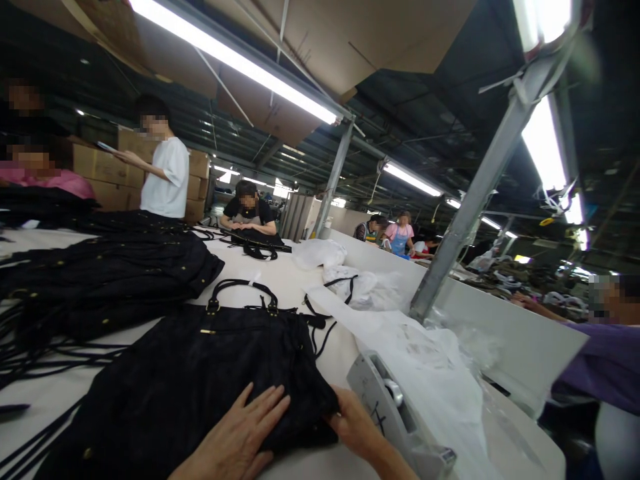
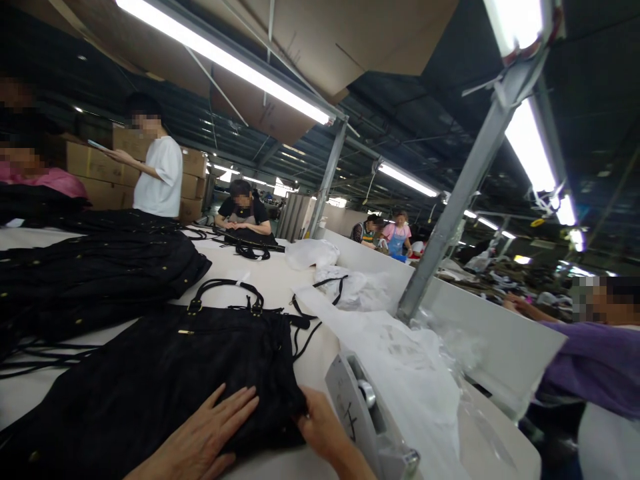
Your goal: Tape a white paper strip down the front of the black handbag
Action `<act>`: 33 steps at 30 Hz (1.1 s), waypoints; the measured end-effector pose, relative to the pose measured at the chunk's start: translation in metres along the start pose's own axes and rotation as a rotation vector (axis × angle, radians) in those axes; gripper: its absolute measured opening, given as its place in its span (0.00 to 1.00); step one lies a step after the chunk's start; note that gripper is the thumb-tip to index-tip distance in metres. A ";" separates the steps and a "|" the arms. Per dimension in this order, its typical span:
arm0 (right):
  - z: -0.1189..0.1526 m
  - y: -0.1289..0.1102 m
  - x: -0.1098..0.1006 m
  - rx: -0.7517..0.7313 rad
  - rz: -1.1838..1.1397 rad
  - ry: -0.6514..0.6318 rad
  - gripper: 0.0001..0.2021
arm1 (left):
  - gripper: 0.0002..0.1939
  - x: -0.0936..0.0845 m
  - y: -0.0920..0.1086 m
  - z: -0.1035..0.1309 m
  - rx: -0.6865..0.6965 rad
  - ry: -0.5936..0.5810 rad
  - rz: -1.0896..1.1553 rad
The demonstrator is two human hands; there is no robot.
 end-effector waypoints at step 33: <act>-0.031 -0.153 0.065 -0.706 0.579 -0.187 0.30 | 0.40 -0.001 0.000 0.000 0.011 -0.045 0.087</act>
Point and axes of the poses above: each hand's wrist, its own z-axis away from the middle knuckle, its own x-axis out of the palm, y = z × x, the point moved 9 cm from there along -z, towards the middle knuckle, and after that the axes turned 12 degrees about y, right-handed, at the moved point
